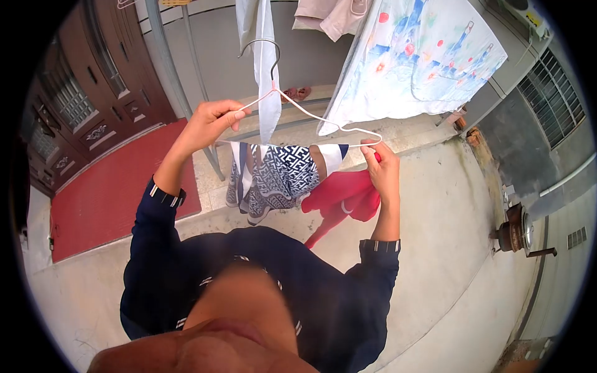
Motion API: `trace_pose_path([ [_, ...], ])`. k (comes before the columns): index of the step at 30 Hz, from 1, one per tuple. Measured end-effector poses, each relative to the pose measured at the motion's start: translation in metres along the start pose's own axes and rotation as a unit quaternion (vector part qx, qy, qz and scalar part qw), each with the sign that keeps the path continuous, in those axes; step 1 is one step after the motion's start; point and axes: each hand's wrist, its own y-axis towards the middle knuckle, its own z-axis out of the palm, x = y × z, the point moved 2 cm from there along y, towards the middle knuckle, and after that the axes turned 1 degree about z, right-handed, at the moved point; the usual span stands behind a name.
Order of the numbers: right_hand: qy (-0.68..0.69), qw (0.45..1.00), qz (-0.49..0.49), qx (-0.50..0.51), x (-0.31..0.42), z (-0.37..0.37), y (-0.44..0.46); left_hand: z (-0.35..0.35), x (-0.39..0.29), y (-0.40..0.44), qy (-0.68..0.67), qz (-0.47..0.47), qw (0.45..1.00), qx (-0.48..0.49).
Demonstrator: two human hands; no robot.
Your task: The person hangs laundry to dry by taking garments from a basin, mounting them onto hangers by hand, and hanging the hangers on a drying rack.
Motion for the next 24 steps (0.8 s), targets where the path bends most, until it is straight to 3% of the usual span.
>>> trace_pose_path([
  [2,0.142,0.979,0.098,0.109,-0.018,-0.002,-0.012,0.000,0.005,0.003,0.010,0.013,0.999,-0.033],
  [5,0.302,0.951,0.063,0.009,0.014,-0.013,-0.025,0.001,0.009,0.003,0.005,0.038,0.996,-0.080],
  [9,0.183,0.968,0.017,-0.171,0.048,-0.035,-0.010,-0.003,-0.003,0.018,0.008,0.081,0.996,-0.037],
  [12,0.137,0.988,0.029,-0.069,0.059,-0.042,0.002,-0.002,-0.006,0.032,0.023,0.133,0.990,-0.031],
  [14,0.226,0.972,0.011,0.064,0.035,-0.038,-0.001,0.000,-0.010,0.040,0.032,0.141,0.988,-0.046],
  [17,0.225,0.973,0.021,0.048,0.042,-0.043,0.011,0.007,-0.004,0.061,0.052,0.129,0.988,-0.068],
  [20,0.188,0.982,0.004,-0.021,0.033,-0.062,0.035,0.016,-0.012,0.079,0.134,0.279,0.936,-0.169],
  [24,0.135,0.987,-0.038,-0.084,0.025,-0.109,0.075,0.014,-0.023,0.079,0.215,0.276,0.891,-0.290],
])
